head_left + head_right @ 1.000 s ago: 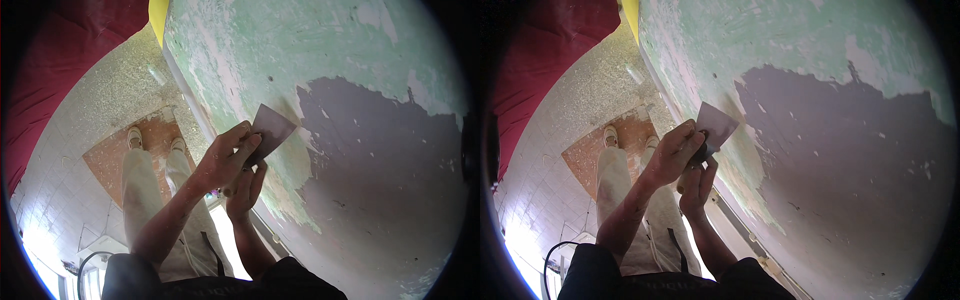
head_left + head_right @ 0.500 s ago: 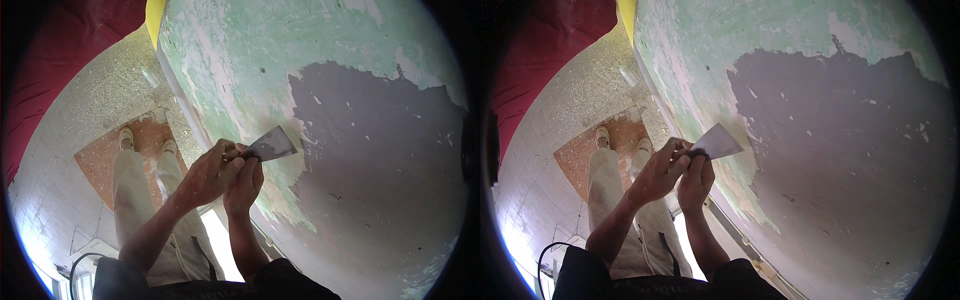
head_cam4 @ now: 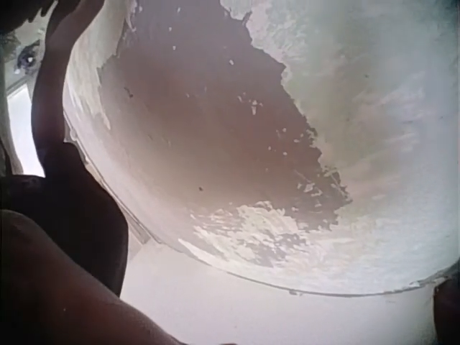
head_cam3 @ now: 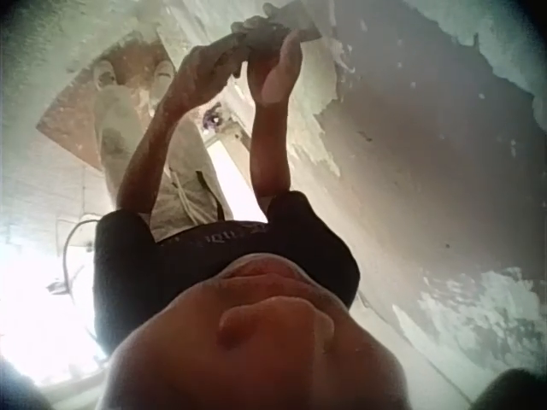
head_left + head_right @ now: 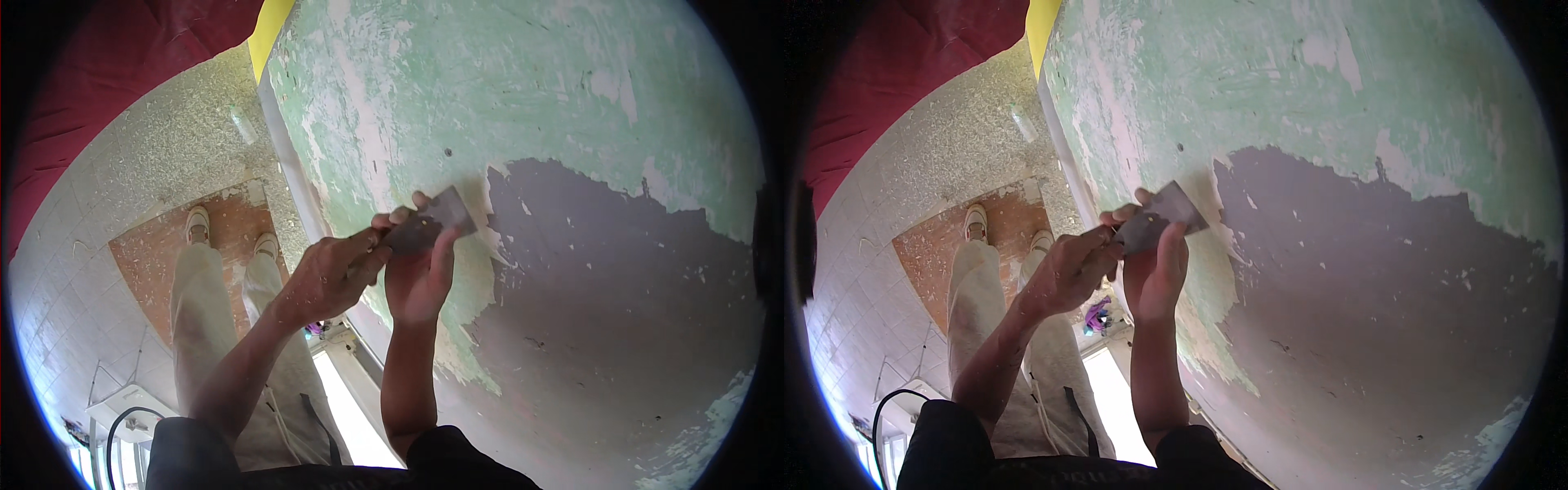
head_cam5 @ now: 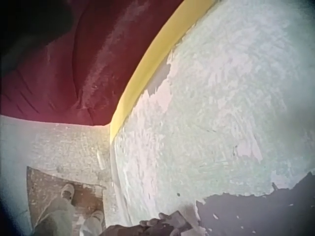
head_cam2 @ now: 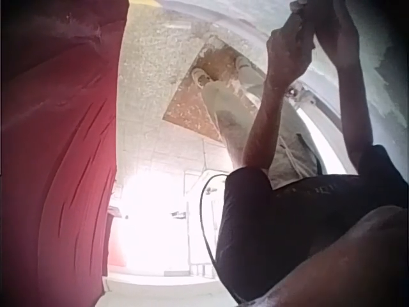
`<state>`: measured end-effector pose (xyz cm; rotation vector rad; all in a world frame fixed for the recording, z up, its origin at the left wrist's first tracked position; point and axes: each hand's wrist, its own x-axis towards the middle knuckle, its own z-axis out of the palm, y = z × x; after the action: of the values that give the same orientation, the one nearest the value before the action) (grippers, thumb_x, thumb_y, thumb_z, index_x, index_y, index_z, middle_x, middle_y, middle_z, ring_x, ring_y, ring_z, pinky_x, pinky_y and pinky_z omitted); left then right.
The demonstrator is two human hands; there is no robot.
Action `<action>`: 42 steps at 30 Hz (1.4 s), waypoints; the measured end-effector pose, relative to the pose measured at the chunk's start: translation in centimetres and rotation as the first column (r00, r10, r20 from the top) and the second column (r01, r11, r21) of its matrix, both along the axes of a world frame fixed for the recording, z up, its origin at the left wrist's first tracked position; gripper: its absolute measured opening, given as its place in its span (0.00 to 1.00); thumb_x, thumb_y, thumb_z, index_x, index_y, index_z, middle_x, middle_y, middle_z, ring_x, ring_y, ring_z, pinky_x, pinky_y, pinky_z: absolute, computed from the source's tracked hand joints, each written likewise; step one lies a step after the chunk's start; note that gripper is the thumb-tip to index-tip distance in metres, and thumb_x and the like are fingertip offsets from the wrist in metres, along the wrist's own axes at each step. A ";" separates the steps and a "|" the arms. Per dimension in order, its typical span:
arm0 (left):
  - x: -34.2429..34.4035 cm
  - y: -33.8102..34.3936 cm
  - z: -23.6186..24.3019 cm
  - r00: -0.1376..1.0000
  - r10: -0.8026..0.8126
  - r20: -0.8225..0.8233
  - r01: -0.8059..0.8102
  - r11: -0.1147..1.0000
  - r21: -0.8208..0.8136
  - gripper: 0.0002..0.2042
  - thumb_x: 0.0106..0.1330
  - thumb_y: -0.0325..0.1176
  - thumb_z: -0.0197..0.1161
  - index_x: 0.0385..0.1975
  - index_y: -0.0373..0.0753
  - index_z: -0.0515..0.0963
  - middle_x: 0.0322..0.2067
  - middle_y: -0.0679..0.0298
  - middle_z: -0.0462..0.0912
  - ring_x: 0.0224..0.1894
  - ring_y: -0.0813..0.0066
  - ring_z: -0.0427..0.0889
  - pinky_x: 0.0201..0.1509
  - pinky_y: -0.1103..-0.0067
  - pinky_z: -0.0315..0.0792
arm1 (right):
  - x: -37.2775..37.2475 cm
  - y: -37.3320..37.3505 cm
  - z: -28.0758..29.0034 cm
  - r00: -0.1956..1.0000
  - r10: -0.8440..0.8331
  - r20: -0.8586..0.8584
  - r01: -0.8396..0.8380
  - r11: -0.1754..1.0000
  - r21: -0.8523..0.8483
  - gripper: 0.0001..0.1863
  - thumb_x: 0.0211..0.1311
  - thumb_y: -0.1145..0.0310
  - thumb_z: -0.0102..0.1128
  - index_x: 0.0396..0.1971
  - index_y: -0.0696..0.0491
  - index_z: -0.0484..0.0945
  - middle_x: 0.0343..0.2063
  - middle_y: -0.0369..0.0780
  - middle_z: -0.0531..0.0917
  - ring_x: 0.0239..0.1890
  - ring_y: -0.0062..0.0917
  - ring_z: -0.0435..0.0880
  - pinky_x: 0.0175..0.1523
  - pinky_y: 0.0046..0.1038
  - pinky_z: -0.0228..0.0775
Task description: Scraping old paint off a ceiling using a putty knife.
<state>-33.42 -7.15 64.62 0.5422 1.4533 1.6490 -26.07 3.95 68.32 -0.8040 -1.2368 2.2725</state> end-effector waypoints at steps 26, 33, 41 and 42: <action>-12.3 7.5 -3.3 0.791 -0.090 -0.605 0.123 0.992 0.014 0.18 0.65 0.55 0.63 0.28 0.49 0.88 0.11 0.61 0.75 0.15 0.63 0.76 0.22 0.68 0.67 | -7.1 1.5 -1.2 0.930 -0.362 0.067 0.318 0.883 0.346 0.36 0.72 0.46 0.50 0.56 0.70 0.68 0.52 0.56 0.79 0.56 0.41 0.81 0.65 0.36 0.70; -12.6 7.5 -3.2 0.727 -0.108 -0.678 0.142 0.990 -0.005 0.19 0.64 0.56 0.63 0.21 0.49 0.85 0.11 0.62 0.76 0.15 0.63 0.77 0.21 0.69 0.70 | -7.5 1.1 -1.0 0.910 -0.415 0.022 0.390 0.871 0.297 0.35 0.71 0.46 0.50 0.55 0.69 0.68 0.51 0.54 0.80 0.56 0.38 0.81 0.66 0.37 0.71; -11.6 8.2 -0.2 0.782 -0.075 -0.618 0.162 0.983 0.086 0.13 0.61 0.50 0.68 0.28 0.48 0.87 0.13 0.60 0.77 0.16 0.61 0.77 0.22 0.70 0.69 | -6.9 1.0 1.5 0.869 -0.489 -0.068 0.485 0.820 0.304 0.33 0.71 0.48 0.51 0.56 0.67 0.69 0.49 0.51 0.82 0.54 0.37 0.82 0.64 0.36 0.73; -11.7 7.9 0.2 0.797 -0.103 -0.595 0.155 0.987 0.037 0.16 0.63 0.53 0.66 0.25 0.48 0.86 0.13 0.60 0.77 0.17 0.59 0.78 0.23 0.67 0.71 | -7.0 0.9 1.7 0.866 -0.497 -0.056 0.494 0.834 0.247 0.33 0.72 0.48 0.50 0.57 0.67 0.68 0.49 0.51 0.82 0.54 0.37 0.82 0.63 0.36 0.73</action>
<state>-45.08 0.76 64.82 1.2696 1.7365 1.4975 -33.05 4.80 70.00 -0.9140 -1.1307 1.6565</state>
